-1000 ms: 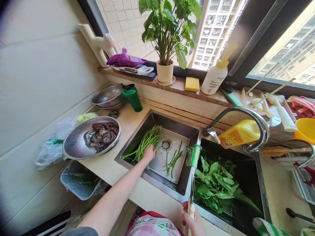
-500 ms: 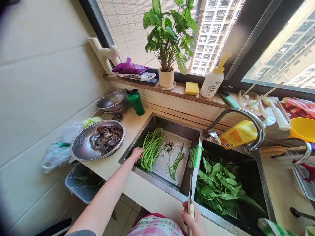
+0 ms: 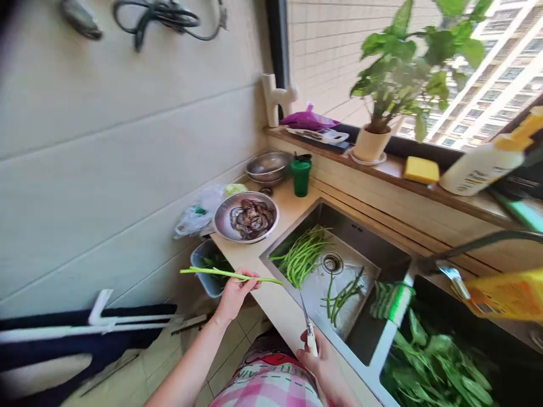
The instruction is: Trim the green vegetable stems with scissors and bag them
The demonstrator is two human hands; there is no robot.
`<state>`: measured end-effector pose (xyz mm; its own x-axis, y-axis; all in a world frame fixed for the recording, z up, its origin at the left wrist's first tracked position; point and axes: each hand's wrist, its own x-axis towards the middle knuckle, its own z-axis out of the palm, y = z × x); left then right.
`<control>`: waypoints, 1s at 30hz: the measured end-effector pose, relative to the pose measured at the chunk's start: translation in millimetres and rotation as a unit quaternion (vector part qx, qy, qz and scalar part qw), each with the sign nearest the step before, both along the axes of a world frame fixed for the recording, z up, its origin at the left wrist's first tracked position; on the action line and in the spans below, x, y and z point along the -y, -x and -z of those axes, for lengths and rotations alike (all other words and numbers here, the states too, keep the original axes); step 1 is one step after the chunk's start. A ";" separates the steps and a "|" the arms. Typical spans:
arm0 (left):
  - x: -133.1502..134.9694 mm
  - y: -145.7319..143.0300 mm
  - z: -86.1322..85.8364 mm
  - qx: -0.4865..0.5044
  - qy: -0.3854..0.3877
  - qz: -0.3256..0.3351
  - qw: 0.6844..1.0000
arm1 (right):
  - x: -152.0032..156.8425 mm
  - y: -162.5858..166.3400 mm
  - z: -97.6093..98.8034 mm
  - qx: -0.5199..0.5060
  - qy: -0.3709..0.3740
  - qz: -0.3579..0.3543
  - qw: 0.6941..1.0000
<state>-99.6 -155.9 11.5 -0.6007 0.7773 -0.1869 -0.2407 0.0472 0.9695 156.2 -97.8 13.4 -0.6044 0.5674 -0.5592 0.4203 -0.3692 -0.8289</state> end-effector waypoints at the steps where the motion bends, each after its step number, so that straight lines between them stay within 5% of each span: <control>1: 12.8 7.1 -0.5 -0.015 -0.009 -0.034 0.999 | -1.2 12.0 -4.0 0.007 -0.013 -0.046 0.999; 6: 70.3 41.8 3.3 -0.105 -0.039 -0.151 0.982 | 4.7 84.2 -7.2 0.027 -0.095 -0.216 0.971; 15: 126.1 83.2 17.5 -0.114 -0.026 -0.270 0.956 | 49.5 217.3 18.3 0.041 -0.043 -0.322 0.945; 22: 138.8 122.5 52.3 -0.046 -0.008 -0.310 0.950 | 66.7 276.6 39.5 0.086 0.053 -0.333 0.937; 30: 120.5 160.8 94.6 0.038 0.049 -0.321 0.945 | 65.1 309.6 68.3 0.154 0.093 -0.304 0.936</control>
<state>-260.4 -276.3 -83.1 -0.9250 0.2331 -0.2999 -0.3181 -0.0440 0.9470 -153.5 -162.9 -54.9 -0.5777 0.0462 -0.8150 0.8079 -0.1106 -0.5789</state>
